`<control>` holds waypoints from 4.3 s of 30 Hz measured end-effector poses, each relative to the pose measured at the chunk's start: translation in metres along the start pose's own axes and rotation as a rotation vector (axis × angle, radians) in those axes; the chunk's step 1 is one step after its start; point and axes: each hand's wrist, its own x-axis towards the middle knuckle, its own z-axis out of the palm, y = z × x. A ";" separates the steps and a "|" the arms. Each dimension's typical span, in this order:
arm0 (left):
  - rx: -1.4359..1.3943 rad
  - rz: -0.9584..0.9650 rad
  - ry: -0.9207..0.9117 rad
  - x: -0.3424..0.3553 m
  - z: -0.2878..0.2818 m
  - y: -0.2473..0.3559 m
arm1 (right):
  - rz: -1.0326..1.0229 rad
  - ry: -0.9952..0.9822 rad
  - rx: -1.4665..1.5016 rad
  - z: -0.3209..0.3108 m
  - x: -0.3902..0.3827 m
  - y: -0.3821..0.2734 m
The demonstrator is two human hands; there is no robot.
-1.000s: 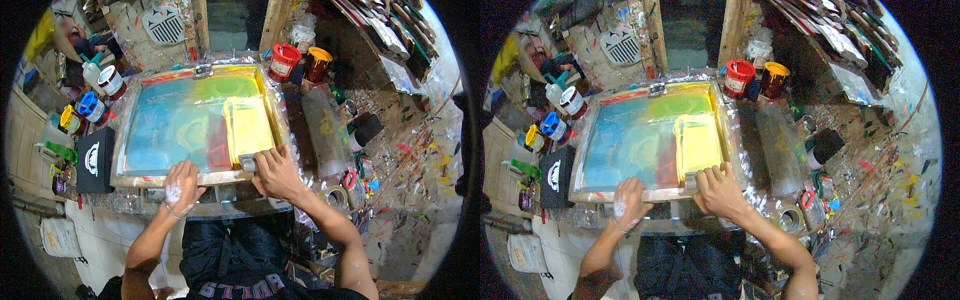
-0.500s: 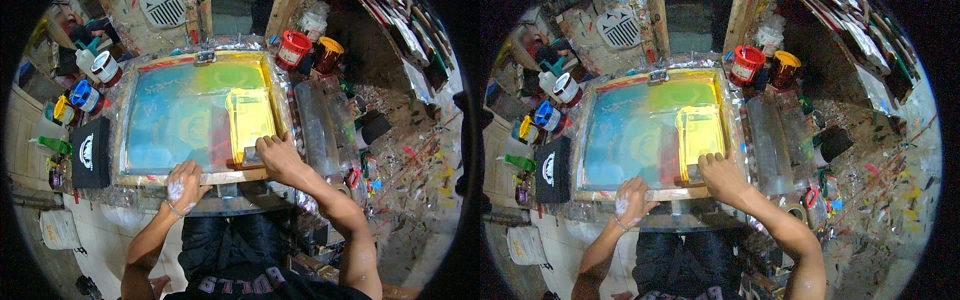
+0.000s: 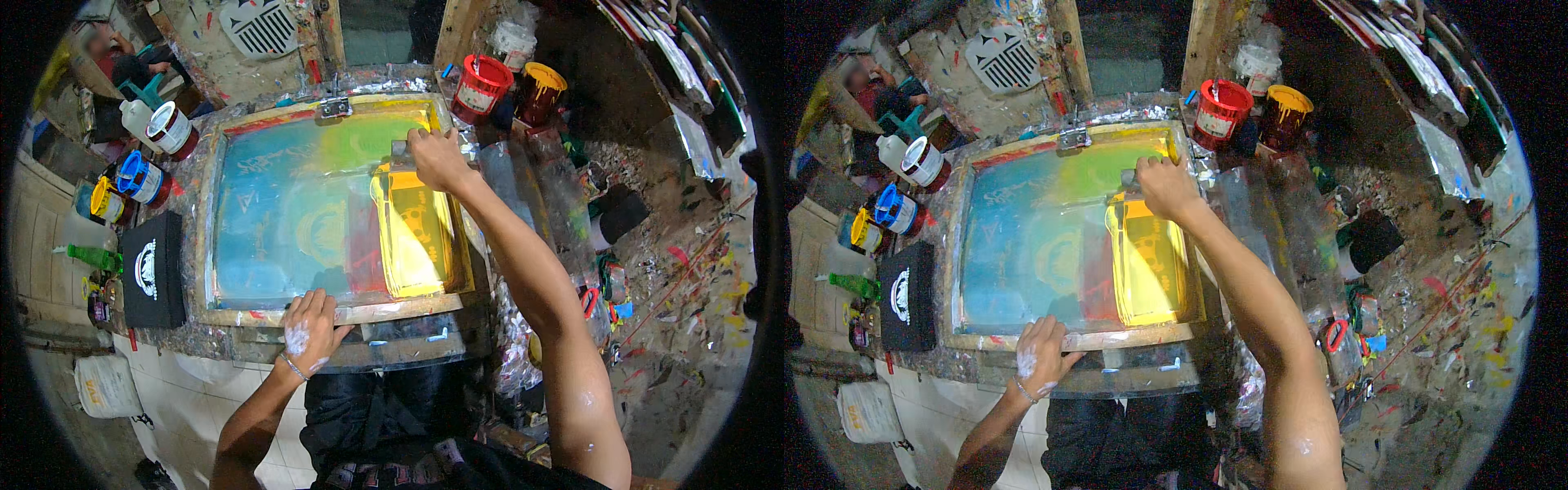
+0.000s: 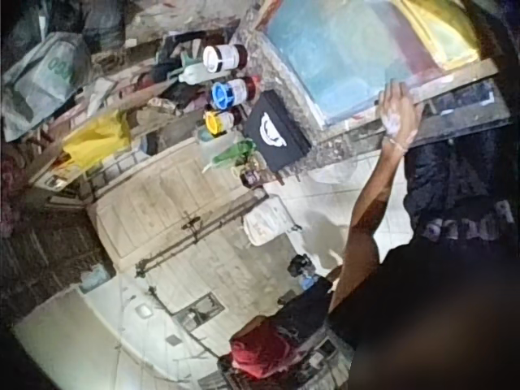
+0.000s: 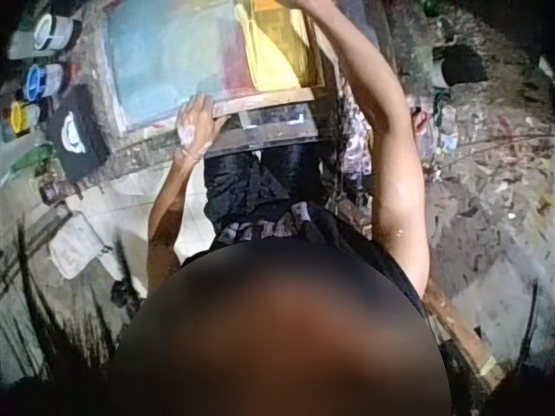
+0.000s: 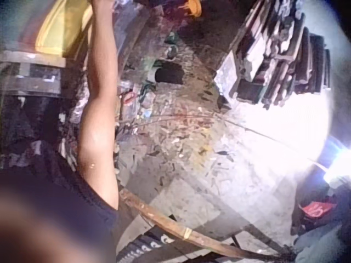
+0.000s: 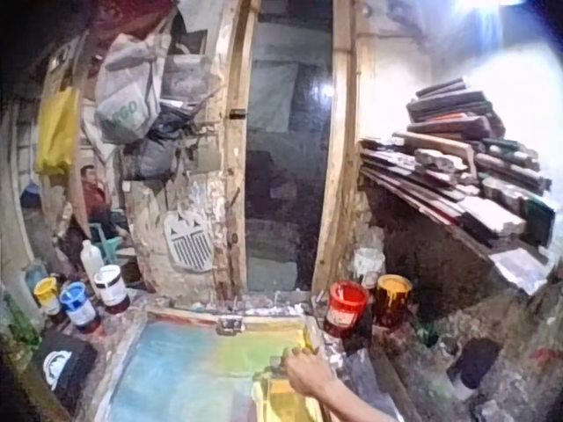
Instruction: The person performs screen printing on black t-shirts. They place a t-shirt under a screen, pour yellow ink onto the screen, and use a squeegee to pull the ink across the mesh. After each print, they lift the screen, remove the printed t-shirt, and place a new one underneath to repeat the process.
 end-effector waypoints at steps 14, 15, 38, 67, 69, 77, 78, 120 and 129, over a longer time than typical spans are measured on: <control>0.060 0.045 0.025 -0.003 -0.004 0.004 | -0.055 0.052 0.064 -0.042 -0.198 -0.106; 0.069 0.034 0.008 -0.002 -0.011 0.007 | -0.042 0.023 0.048 -0.047 -0.200 -0.108; -0.840 0.144 0.035 0.090 0.079 0.139 | -0.078 0.514 0.103 -0.270 -0.019 -0.031; -0.575 -0.603 0.392 -0.074 0.001 -0.084 | -0.022 0.472 0.101 -0.282 0.009 -0.013; -0.656 -0.660 0.499 -0.092 -0.011 -0.112 | -0.060 0.481 0.173 -0.278 0.014 -0.003; -0.742 -0.620 1.480 -0.199 -0.102 -0.307 | -0.021 0.368 0.254 -0.277 0.034 0.014; -0.751 -0.688 1.529 -0.216 -0.112 -0.336 | -0.015 0.415 0.271 -0.277 0.036 0.014; 0.531 -0.722 0.159 -0.070 -0.088 -0.297 | -0.004 0.382 0.275 -0.290 0.045 0.007; 0.615 -0.467 0.095 -0.056 -0.095 -0.211 | -0.034 0.477 0.199 -0.296 0.038 -0.009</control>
